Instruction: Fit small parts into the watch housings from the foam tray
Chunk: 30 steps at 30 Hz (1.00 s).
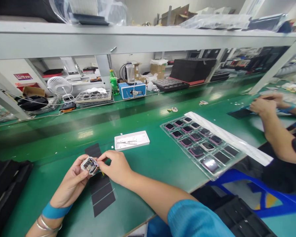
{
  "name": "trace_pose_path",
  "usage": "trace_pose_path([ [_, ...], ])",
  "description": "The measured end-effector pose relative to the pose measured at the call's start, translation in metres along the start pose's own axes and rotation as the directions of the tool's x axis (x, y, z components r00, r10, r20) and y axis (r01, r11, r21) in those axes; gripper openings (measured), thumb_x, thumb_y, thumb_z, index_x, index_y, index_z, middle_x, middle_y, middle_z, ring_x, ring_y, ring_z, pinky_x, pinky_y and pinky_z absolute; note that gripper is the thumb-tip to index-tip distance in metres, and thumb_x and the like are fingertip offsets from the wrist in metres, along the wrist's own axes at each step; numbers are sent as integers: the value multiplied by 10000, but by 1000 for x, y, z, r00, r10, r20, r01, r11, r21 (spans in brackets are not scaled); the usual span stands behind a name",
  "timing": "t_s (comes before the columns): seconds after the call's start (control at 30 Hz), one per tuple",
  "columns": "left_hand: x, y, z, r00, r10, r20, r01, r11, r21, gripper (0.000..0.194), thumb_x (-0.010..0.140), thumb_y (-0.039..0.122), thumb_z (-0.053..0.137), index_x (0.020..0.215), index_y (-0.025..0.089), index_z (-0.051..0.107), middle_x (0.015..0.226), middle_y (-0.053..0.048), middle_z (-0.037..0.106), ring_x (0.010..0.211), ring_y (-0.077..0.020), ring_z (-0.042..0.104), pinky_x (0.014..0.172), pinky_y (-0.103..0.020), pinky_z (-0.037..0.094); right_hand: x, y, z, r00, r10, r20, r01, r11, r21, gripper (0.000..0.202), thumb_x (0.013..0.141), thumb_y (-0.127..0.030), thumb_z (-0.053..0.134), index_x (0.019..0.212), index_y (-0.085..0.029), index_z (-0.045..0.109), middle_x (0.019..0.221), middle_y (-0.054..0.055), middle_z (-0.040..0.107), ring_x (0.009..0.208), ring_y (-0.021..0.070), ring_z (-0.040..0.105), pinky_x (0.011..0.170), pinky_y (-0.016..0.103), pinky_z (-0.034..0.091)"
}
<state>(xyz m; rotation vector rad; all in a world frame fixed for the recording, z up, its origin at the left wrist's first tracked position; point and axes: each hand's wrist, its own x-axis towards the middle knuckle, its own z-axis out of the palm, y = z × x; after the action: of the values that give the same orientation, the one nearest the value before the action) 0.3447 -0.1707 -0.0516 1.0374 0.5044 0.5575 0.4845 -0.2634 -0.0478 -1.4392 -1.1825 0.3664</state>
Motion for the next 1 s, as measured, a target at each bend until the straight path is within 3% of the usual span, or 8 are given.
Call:
trace_pose_path([
  [0.27, 1, -1, 2, 1000, 18, -23, -17, 999, 31, 463, 603, 181, 790, 996, 212, 547, 989, -55, 646, 890, -162, 608, 752, -197, 478, -1, 6, 4, 999, -50, 20, 51, 996, -78, 80, 778, -122, 596, 747, -183, 636, 778, -8, 659, 745, 125, 601, 706, 223, 440],
  [0.43, -1, -2, 4, 999, 38, -30, -37, 998, 50, 461, 604, 156, 785, 994, 208, 544, 982, -51, 645, 893, -162, 610, 755, -196, 480, -5, 10, 6, 983, -177, 56, 186, 954, -235, 106, 830, -135, 546, 757, -184, 606, 791, 13, 650, 760, 135, 582, 743, 248, 433],
  [0.57, -1, -2, 5, 999, 22, -48, -20, 999, 38, 474, 593, 159, 791, 998, 205, 549, 980, -53, 645, 859, -156, 615, 748, -198, 488, -7, 10, 6, 938, -317, 138, 346, 848, -402, 150, 882, -154, 468, 786, -171, 581, 805, 54, 638, 786, 166, 563, 884, 344, 401],
  [0.63, -1, -2, 5, 999, -2, -39, 2, 1000, 8, 456, 610, 176, 784, 1001, 210, 552, 963, -46, 646, 829, -146, 617, 742, -200, 497, -6, 8, 5, 935, -316, 159, 354, 842, -408, 166, 891, -154, 452, 774, -168, 569, 791, 61, 626, 797, 174, 559, 913, 378, 386],
  [0.73, -1, 2, 3, 1000, -14, -22, 12, 998, -60, 429, 635, 206, 772, 1008, 223, 562, 944, -36, 644, 832, -142, 616, 741, -198, 509, -4, 4, 6, 984, -145, 102, 158, 979, -132, 16, 852, -184, 545, 845, -175, 556, 882, 49, 614, 878, 164, 562, 879, 351, 426],
  [0.8, 0, 4, 0, 1000, -4, -16, 2, 995, -95, 436, 631, 221, 775, 1014, 233, 568, 962, -41, 644, 859, -158, 620, 730, -197, 517, -3, 5, 8, 986, 50, 157, -86, 970, 226, 307, 741, -222, 687, 992, -189, 515, 1004, 45, 593, 934, 152, 567, 827, 307, 467],
  [0.9, 1, 7, -6, 1000, 17, -20, -19, 991, -135, 445, 614, 235, 786, 1007, 240, 578, 987, -49, 648, 880, -184, 628, 733, -217, 531, -2, 11, 11, 866, 257, 430, -466, 725, 506, 621, 526, -264, 824, 1040, -168, 489, 928, 30, 608, 821, 131, 609, 750, 274, 497],
  [1.0, 2, 8, -11, 999, 31, -26, -35, 986, -160, 441, 614, 234, 787, 1005, 235, 584, 1010, -61, 650, 897, -189, 630, 784, -244, 531, 1, 15, 10, 738, 366, 567, -661, 560, 499, 524, 467, -346, 839, 842, -110, 560, 725, 21, 616, 646, 124, 619, 670, 276, 512],
])
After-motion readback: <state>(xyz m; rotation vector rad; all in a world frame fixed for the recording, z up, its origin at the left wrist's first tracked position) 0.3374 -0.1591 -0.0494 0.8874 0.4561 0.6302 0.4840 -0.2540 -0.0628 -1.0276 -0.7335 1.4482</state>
